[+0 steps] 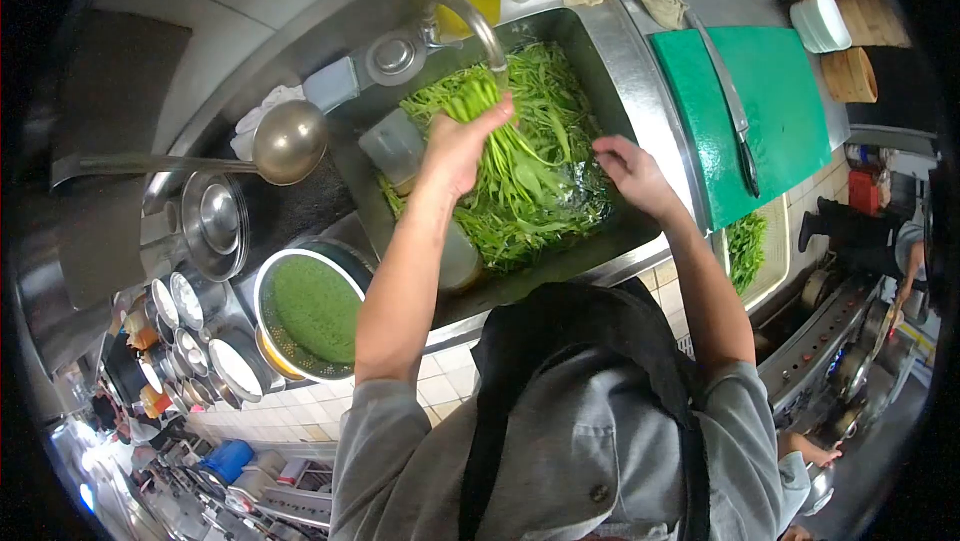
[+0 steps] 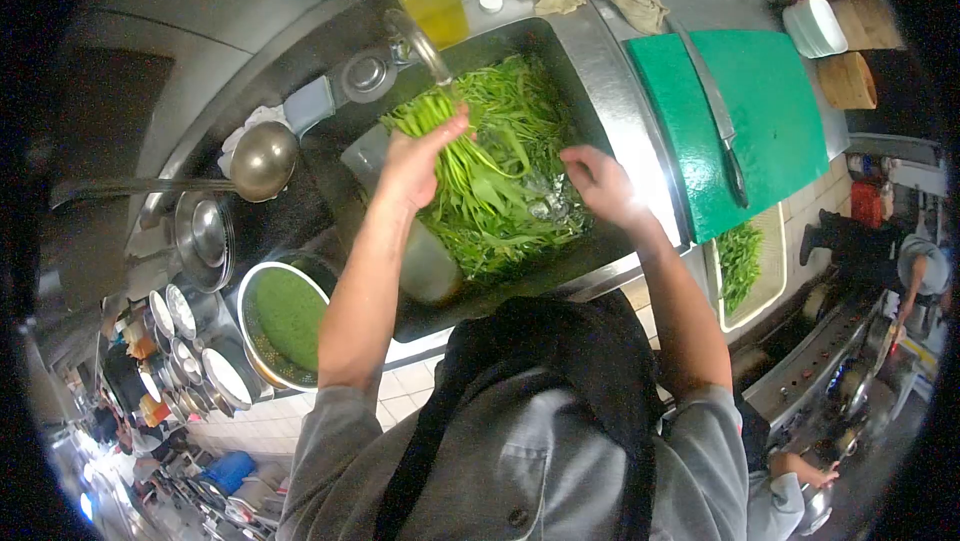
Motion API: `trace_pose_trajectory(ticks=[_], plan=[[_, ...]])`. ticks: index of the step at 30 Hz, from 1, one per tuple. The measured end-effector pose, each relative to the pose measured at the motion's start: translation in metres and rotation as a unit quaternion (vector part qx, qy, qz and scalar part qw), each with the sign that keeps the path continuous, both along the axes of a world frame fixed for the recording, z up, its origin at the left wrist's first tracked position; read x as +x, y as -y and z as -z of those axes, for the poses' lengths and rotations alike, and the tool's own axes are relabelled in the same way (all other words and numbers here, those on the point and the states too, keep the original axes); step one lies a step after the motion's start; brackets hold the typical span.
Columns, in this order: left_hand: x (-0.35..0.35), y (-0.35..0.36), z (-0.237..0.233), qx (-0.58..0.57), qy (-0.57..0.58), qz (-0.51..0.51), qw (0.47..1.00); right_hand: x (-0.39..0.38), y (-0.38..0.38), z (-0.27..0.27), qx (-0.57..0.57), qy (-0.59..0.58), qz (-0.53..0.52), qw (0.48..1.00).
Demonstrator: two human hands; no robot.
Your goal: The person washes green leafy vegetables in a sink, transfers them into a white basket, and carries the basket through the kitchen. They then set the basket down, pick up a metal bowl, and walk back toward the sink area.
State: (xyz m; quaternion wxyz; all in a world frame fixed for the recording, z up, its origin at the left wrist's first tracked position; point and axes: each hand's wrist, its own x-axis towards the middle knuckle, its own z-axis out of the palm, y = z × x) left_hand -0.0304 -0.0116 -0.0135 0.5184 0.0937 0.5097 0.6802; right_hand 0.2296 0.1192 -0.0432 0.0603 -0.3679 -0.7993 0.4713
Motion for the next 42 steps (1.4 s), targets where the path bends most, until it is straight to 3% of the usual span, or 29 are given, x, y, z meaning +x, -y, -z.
trace_pose_trajectory(ticks=[3,6,12,15,17,21,23,24,27,28,31,34,36,38,40,42], plan=[[0.028,0.017,0.001,-0.152,-0.168,0.072,0.971,-0.047,-0.011,-0.012,0.007,-0.054,-0.011,0.998],[0.054,0.047,0.039,-0.161,-0.168,0.083,0.969,-0.097,-0.007,-0.028,-0.003,-0.095,-0.048,0.994],[0.083,0.100,0.027,-0.186,-0.188,0.149,0.953,-0.173,-0.003,-0.033,0.074,-0.064,-0.193,0.976],[0.090,0.120,0.043,-0.144,-0.176,0.116,0.967,-0.198,0.000,-0.036,0.045,-0.099,-0.203,0.973],[0.092,0.128,0.055,-0.136,-0.174,0.101,0.970,-0.209,0.003,-0.046,-0.074,-0.056,-0.193,0.977],[0.093,0.137,0.057,-0.154,-0.175,0.074,0.970,-0.223,0.005,-0.053,-0.055,-0.023,-0.234,0.970],[0.090,0.138,0.051,-0.146,-0.189,0.069,0.969,-0.230,0.000,-0.052,0.132,-0.057,-0.308,0.940],[0.089,0.139,0.047,-0.136,-0.205,0.065,0.967,-0.233,-0.002,-0.050,0.129,-0.056,-0.311,0.940],[0.085,0.144,0.036,-0.145,-0.216,0.078,0.962,-0.247,-0.015,-0.039,0.323,-0.245,-0.281,0.870],[0.087,0.147,0.038,-0.146,-0.213,0.078,0.963,-0.249,-0.022,-0.035,0.321,-0.243,-0.282,0.871],[0.089,0.156,0.041,-0.149,-0.243,0.077,0.955,-0.254,-0.036,-0.021,0.290,-0.174,-0.263,0.904],[0.088,0.161,0.032,-0.147,-0.196,0.067,0.967,-0.261,-0.045,0.000,0.199,-0.077,-0.160,0.964],[0.088,0.166,0.029,-0.149,-0.147,0.013,0.978,-0.264,-0.047,0.010,0.171,-0.030,-0.182,0.968],[0.086,0.172,0.031,-0.149,-0.145,0.000,0.978,-0.267,-0.037,0.022,-0.103,-0.051,-0.095,0.989],[0.078,0.176,0.022,-0.163,-0.161,-0.026,0.973,-0.266,-0.032,0.028,-0.132,-0.055,-0.081,0.986],[0.064,0.175,0.007,-0.165,-0.111,-0.049,0.979,-0.260,-0.032,0.043,-0.262,-0.050,-0.008,0.964]])
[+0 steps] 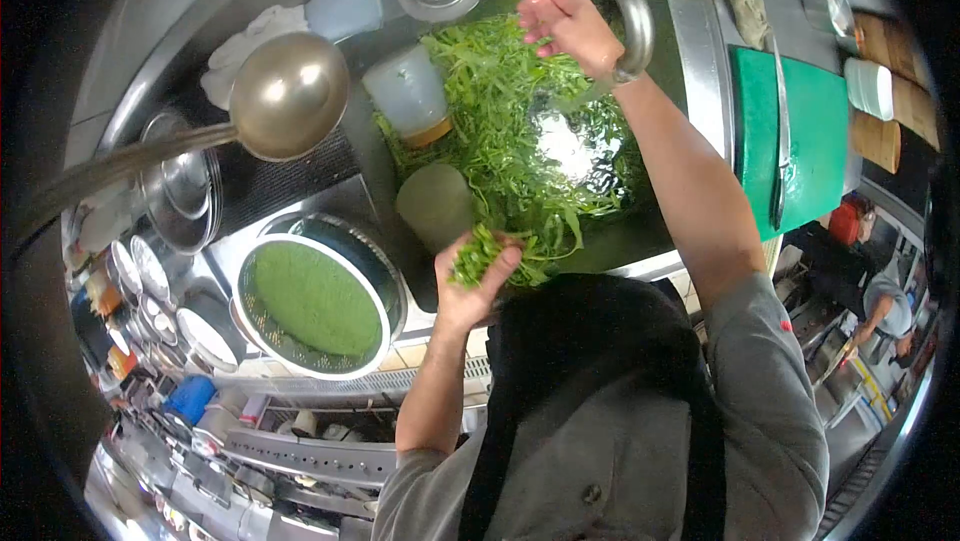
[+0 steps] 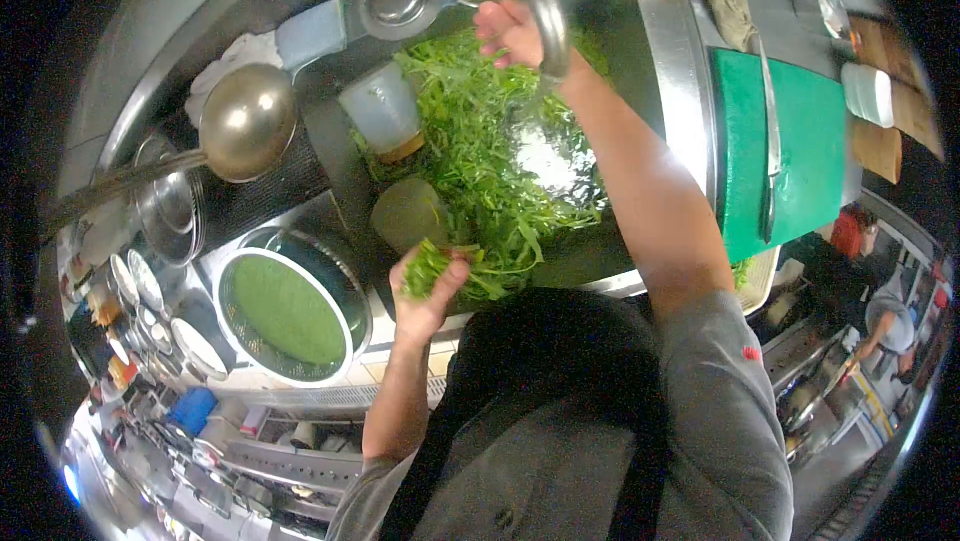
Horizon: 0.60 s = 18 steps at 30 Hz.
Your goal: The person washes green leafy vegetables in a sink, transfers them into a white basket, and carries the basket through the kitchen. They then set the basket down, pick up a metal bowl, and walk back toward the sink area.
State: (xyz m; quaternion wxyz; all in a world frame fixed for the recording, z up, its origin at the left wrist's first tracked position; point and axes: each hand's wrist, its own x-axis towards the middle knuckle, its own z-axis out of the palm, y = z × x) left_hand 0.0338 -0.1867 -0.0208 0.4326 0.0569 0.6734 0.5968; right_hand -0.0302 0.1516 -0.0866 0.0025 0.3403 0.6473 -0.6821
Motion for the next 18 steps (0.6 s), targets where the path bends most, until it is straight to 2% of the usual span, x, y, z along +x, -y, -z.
trace_pose_trajectory(ticks=[3,5,7,10,12,14,16,18], plan=[[-0.013,-0.012,-0.005,0.042,0.050,-0.124,0.990,0.007,0.012,0.008,-0.020,0.028,-0.016,0.999],[-0.023,-0.024,-0.005,0.064,0.072,-0.136,0.986,0.019,0.022,0.016,-0.022,0.064,-0.049,0.996],[-0.032,-0.039,-0.006,0.083,0.065,-0.139,0.985,0.043,0.047,0.000,-0.063,0.058,-0.047,0.995],[-0.038,-0.055,-0.001,0.065,0.030,-0.098,0.993,0.090,0.072,-0.017,-0.134,-0.015,-0.109,0.985],[-0.040,-0.068,0.002,0.061,0.008,-0.099,0.993,0.116,0.089,-0.023,-0.083,-0.029,-0.149,0.985],[-0.044,-0.082,0.005,0.113,0.045,-0.099,0.988,0.134,0.104,-0.049,-0.055,-0.076,-0.197,0.976],[-0.044,-0.097,-0.013,0.143,0.104,-0.120,0.977,0.145,0.112,-0.061,0.046,-0.091,-0.269,0.958],[-0.040,-0.112,-0.033,0.151,0.133,-0.120,0.972,0.154,0.119,-0.077,0.097,-0.101,-0.264,0.954]])
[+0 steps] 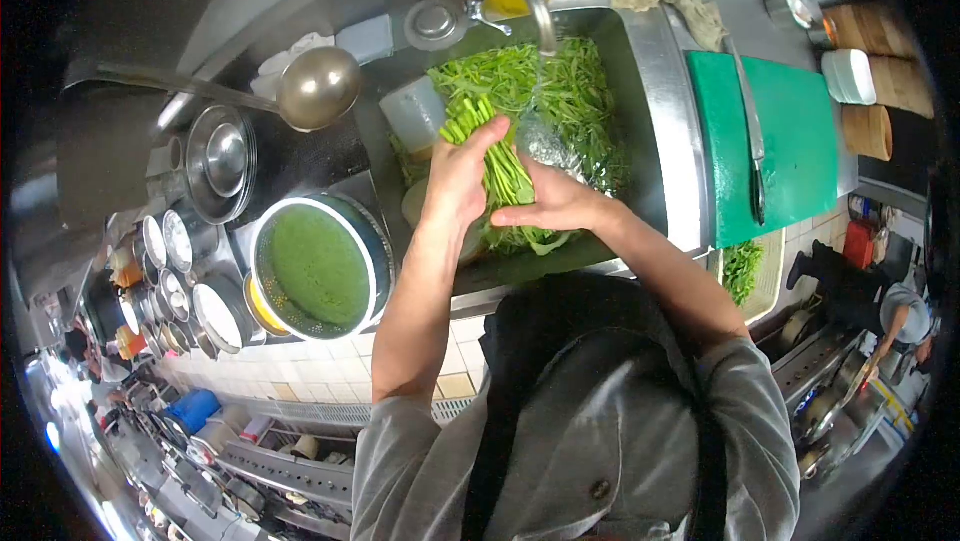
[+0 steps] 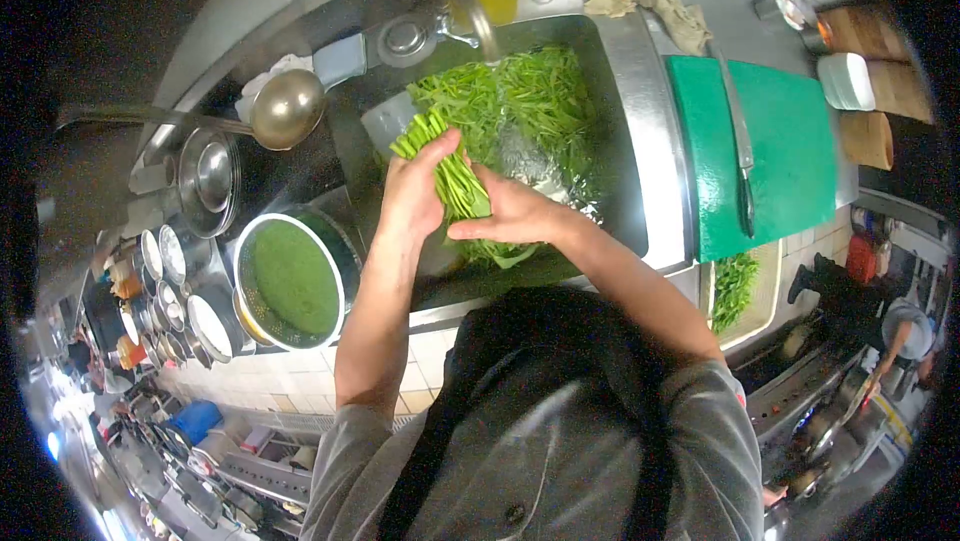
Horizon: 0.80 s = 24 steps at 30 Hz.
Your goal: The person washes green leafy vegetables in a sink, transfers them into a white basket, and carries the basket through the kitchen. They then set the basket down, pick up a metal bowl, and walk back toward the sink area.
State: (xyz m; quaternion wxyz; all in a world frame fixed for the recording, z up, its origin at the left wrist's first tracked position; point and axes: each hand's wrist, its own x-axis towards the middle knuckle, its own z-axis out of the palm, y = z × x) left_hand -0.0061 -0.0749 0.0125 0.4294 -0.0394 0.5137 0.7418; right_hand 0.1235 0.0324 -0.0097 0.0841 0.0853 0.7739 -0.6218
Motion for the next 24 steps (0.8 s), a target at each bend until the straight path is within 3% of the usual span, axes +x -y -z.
trace_pose_trajectory(ticks=[2,4,6,7,8,10,12,14,16,18,19,20,22,24], plan=[[0.006,-0.012,-0.014,0.035,0.040,0.039,0.998,0.007,0.000,0.006,-0.032,-0.033,0.047,0.998],[0.008,-0.022,-0.020,0.044,0.026,0.072,0.996,0.013,-0.006,-0.006,-0.020,0.038,0.075,0.996],[0.009,-0.029,-0.032,-0.014,0.004,0.150,0.989,0.023,-0.007,-0.022,-0.022,0.034,0.098,0.994],[0.009,-0.029,-0.038,-0.016,-0.090,0.192,0.977,0.028,-0.007,-0.029,-0.029,0.028,0.138,0.990],[0.009,-0.025,-0.039,-0.015,-0.096,0.190,0.977,0.031,-0.010,-0.034,-0.037,0.021,0.178,0.983],[0.009,-0.011,-0.036,-0.164,-0.158,0.188,0.955,0.039,-0.024,-0.033,-0.066,0.018,0.188,0.980],[0.000,0.001,-0.048,-0.114,-0.129,0.246,0.954,0.049,-0.041,-0.033,-0.088,0.004,0.226,0.970],[-0.003,0.006,-0.072,-0.249,-0.089,0.274,0.925,0.060,-0.055,-0.014,-0.097,-0.033,0.246,0.964],[0.004,0.008,-0.048,-0.294,-0.136,0.256,0.911,0.069,-0.066,-0.009,-0.067,-0.052,0.262,0.961],[0.044,-0.003,-0.033,-0.221,-0.367,0.146,0.892,0.071,-0.066,-0.010,-0.075,-0.048,0.258,0.962],[0.065,-0.016,-0.040,-0.225,-0.372,0.160,0.886,0.070,-0.062,-0.016,-0.078,-0.066,0.236,0.966],[0.083,-0.027,-0.018,-0.177,-0.372,0.144,0.900,0.071,-0.060,-0.020,-0.076,-0.083,0.220,0.969],[0.112,-0.056,-0.009,-0.100,-0.316,0.120,0.936,0.071,-0.064,0.009,0.032,-0.012,0.043,0.998],[0.125,-0.078,-0.020,-0.049,-0.230,0.032,0.971,0.073,-0.067,0.014,0.059,-0.052,0.065,0.995]])
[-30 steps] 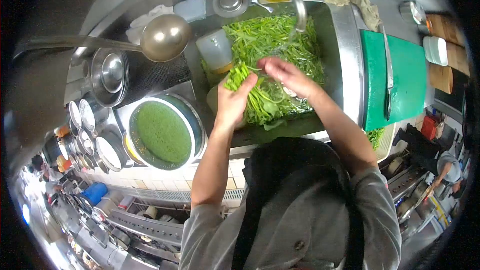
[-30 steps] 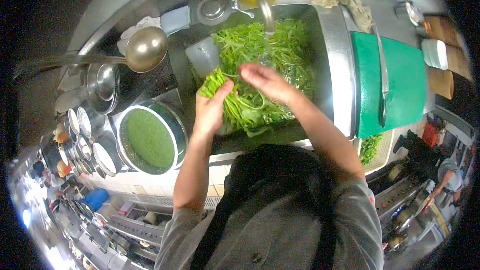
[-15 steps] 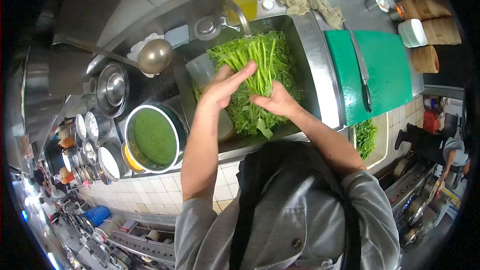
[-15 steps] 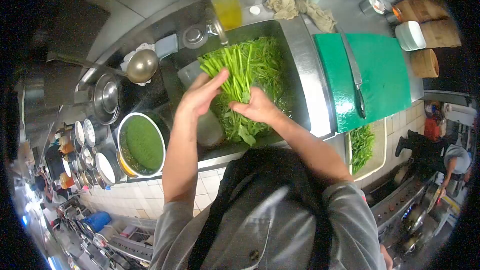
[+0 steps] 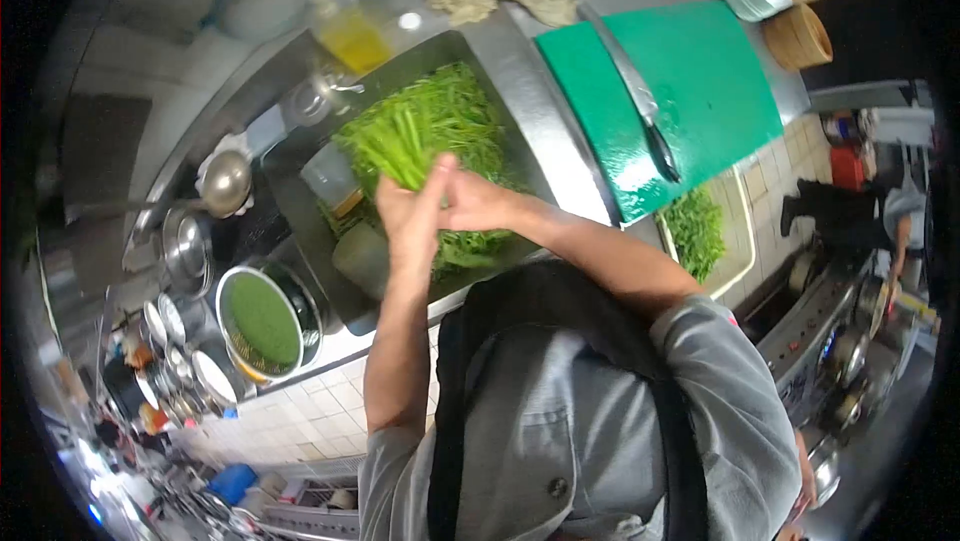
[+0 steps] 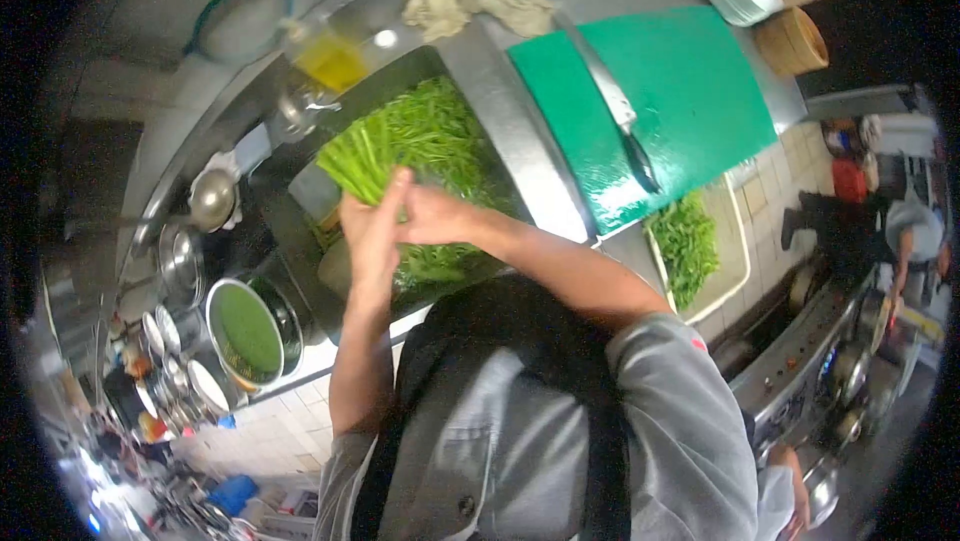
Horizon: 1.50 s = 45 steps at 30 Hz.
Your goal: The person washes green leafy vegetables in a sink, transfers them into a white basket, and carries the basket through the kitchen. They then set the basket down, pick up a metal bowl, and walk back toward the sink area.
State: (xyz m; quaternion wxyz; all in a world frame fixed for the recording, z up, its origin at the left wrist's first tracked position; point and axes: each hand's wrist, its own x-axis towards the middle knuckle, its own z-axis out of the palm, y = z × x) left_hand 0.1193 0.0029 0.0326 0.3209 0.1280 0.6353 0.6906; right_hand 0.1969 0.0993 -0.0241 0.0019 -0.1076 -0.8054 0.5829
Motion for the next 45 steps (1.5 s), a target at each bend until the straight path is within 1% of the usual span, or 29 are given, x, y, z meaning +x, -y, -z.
trace_pose_trajectory(ticks=[1,2,4,5,6,8,10,11,12,13,14,15,16,17,18,19,20,22,24,29,31,33,35,37,38,40,42,43,45], plan=[[-0.004,-0.004,0.008,-0.027,0.022,-0.033,0.999,0.001,-0.003,0.000,0.028,-0.049,-0.001,0.998],[-0.007,-0.006,0.015,-0.020,0.023,-0.042,0.999,0.004,-0.008,-0.001,0.027,-0.046,0.007,0.999],[-0.006,-0.010,0.007,-0.033,-0.013,-0.050,0.998,0.014,-0.024,-0.020,0.099,-0.047,-0.079,0.991],[-0.010,-0.010,0.007,-0.026,-0.016,-0.068,0.997,0.025,-0.037,-0.050,0.103,0.020,-0.153,0.983],[-0.014,-0.009,0.009,-0.021,-0.014,-0.082,0.996,0.040,-0.042,-0.043,0.095,0.036,-0.127,0.987],[-0.023,-0.002,0.005,-0.022,0.022,-0.057,0.998,0.068,-0.057,-0.030,0.200,0.019,-0.125,0.972],[-0.039,0.017,0.014,-0.088,-0.038,0.039,0.995,0.100,-0.081,-0.020,0.226,0.024,-0.067,0.971],[-0.047,0.029,0.021,-0.158,-0.079,0.070,0.982,0.114,-0.093,-0.015,0.232,0.010,-0.032,0.972],[-0.050,0.034,0.021,-0.164,-0.087,0.060,0.981,0.127,-0.106,-0.028,0.193,0.049,0.010,0.980],[-0.052,0.038,0.018,-0.248,-0.132,0.122,0.952,0.142,-0.119,-0.013,0.259,0.001,0.062,0.964],[-0.052,0.043,0.014,-0.331,-0.169,0.179,0.911,0.161,-0.134,-0.016,0.275,0.015,0.102,0.956],[-0.046,0.041,0.005,-0.321,-0.164,0.194,0.913,0.179,-0.149,-0.005,0.342,0.031,0.159,0.925],[-0.048,0.042,0.006,-0.359,-0.136,0.202,0.901,0.190,-0.157,-0.021,0.296,0.054,0.208,0.931],[-0.047,0.040,-0.002,-0.336,-0.131,0.225,0.905,0.203,-0.170,-0.021,0.343,0.039,0.225,0.911],[-0.058,0.048,0.020,-0.343,-0.125,0.229,0.902,0.216,-0.181,-0.010,0.308,0.058,0.271,0.910],[-0.065,0.045,0.021,-0.399,-0.154,0.294,0.855,0.224,-0.181,-0.020,0.325,0.090,0.293,0.895],[-0.063,0.041,0.018,-0.376,-0.145,0.304,0.864,0.237,-0.192,-0.005,0.359,0.069,0.281,0.887],[-0.058,0.037,0.011,-0.355,-0.136,0.305,0.873,0.252,-0.200,0.014,0.332,0.104,0.261,0.900],[-0.053,0.033,0.009,-0.326,-0.120,0.342,0.873,0.251,-0.196,0.015,0.357,0.125,0.253,0.890],[-0.042,0.035,0.007,-0.397,-0.200,0.306,0.842,0.238,-0.201,0.024,0.327,0.132,0.289,0.890],[-0.039,0.042,0.013,-0.445,-0.297,0.292,0.793,0.235,-0.200,0.024,0.313,0.156,0.300,0.888],[-0.043,0.051,0.029,-0.483,-0.283,0.285,0.778,0.232,-0.193,0.022,0.227,0.138,0.357,0.896],[-0.049,0.064,0.042,-0.521,-0.262,0.282,0.762,0.231,-0.177,0.018,0.190,0.092,0.355,0.911],[-0.052,0.071,0.044,-0.461,-0.124,0.266,0.838,0.226,-0.149,0.009,0.118,0.025,0.357,0.926],[-0.052,0.072,0.044,-0.461,-0.121,0.264,0.839,0.223,-0.134,-0.001,0.106,0.029,0.329,0.938],[-0.050,0.071,0.038,-0.518,-0.114,0.271,0.803,0.209,-0.102,-0.013,0.069,-0.015,0.293,0.953],[-0.050,0.068,0.042,-0.516,-0.111,0.279,0.802,0.187,-0.073,-0.029,0.099,-0.003,0.224,0.970],[-0.047,0.066,0.039,-0.515,-0.109,0.286,0.800,0.176,-0.063,-0.026,0.155,-0.035,0.177,0.971],[-0.042,0.057,0.016,-0.505,-0.089,0.280,0.812,0.152,-0.043,-0.037,0.194,-0.063,0.111,0.973]])
